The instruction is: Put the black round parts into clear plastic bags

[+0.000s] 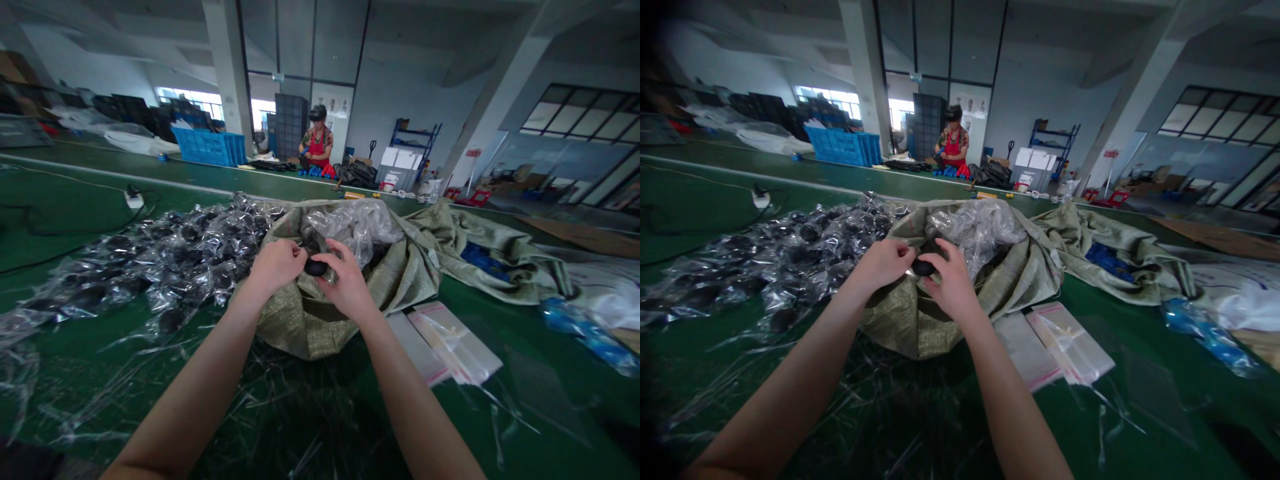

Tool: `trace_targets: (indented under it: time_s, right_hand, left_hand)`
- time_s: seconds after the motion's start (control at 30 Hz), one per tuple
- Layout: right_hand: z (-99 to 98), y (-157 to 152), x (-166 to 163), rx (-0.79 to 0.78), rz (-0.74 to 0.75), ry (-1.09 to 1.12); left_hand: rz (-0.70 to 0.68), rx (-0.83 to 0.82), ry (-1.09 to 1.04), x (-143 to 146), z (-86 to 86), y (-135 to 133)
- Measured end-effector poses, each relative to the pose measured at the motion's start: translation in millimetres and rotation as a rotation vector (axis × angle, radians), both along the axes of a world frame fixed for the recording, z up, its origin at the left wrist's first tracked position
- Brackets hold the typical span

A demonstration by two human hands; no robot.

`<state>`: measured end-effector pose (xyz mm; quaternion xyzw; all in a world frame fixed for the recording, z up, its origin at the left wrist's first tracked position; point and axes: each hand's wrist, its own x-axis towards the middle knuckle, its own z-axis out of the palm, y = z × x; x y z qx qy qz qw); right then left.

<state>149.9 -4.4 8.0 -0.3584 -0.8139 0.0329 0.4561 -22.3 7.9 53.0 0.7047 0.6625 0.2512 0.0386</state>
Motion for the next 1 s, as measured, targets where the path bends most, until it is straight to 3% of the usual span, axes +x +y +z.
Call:
trace_targets:
  time_s: [0.3, 0.53, 0.7, 0.87, 0.93, 1.0]
  right_hand:
    - [6.3, -3, 4, -0.008, 0.026, -0.077]
    - [6.1, -6, 2, -0.123, -0.128, -0.033]
    - [21.7, -12, 9, -0.143, 0.059, 0.101]
    - [30.5, -18, 1, -0.514, 0.298, 0.655]
    - [28.9, -21, -8, -0.649, 0.414, 0.744]
    - [25.7, -22, -16, -0.733, 0.42, 0.726]
  left_hand:
    - [-0.044, -0.005, -0.033, -3, -3.3, 2]
    - [-0.039, 0.019, 0.031, 4, -4.1, -2]
    - [-0.039, 0.016, 0.021, -1, -4.9, 3]
    - [-0.009, 0.004, -0.009, -1, -3.5, 3]
    - [-0.022, 0.007, -0.017, 1, -4.1, 2]
    - [-0.03, 0.012, -0.017, 3, -5.0, 2]
